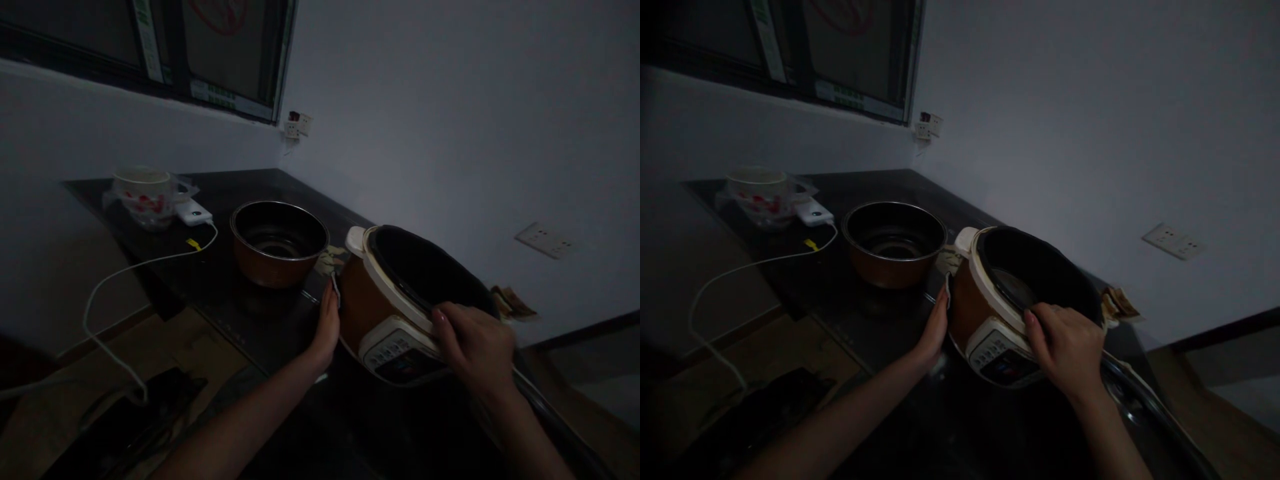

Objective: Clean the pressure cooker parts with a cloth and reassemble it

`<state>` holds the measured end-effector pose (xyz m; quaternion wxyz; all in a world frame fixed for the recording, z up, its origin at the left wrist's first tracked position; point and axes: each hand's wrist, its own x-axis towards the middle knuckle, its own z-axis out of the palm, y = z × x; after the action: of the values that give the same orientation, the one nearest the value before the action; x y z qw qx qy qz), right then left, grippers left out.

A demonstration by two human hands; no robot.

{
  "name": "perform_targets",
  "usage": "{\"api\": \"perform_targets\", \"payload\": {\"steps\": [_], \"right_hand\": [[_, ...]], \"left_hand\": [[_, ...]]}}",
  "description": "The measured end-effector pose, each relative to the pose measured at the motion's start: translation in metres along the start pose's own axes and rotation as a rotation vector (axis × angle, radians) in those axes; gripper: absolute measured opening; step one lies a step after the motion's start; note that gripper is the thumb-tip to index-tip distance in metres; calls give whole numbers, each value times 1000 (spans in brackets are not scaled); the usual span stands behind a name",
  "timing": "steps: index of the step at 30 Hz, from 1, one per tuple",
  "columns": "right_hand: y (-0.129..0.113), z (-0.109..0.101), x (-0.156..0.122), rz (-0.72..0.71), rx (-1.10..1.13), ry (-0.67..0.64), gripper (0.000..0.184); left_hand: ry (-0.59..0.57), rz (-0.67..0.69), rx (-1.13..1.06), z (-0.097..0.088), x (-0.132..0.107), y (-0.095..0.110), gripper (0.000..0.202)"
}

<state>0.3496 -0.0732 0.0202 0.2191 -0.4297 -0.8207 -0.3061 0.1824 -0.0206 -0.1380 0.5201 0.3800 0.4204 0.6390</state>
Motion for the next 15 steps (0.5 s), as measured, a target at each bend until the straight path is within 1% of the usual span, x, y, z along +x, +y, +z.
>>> {"api": "perform_targets", "payload": {"steps": [3, 6, 8, 10, 12, 15], "right_hand": [[1, -2, 1, -18, 31, 16, 30], [5, -5, -1, -60, 69, 29, 29], [10, -6, -5, -93, 107, 28, 25], [16, -7, -11, -116, 145, 16, 20], [24, -7, -19, -132, 166, 5, 17], [31, -6, -27, -156, 164, 5, 13]], "left_hand": [[-1, 17, -4, 3, 2, 7, 58], [-22, 98, -4, 12, 0, 26, 58], [-44, 151, 9, 18, -4, 38, 59], [-55, 180, 25, 22, -9, 46, 60], [-49, 187, 35, 24, -14, 48, 60], [-54, 199, 50, 22, -16, 43, 58]]}}
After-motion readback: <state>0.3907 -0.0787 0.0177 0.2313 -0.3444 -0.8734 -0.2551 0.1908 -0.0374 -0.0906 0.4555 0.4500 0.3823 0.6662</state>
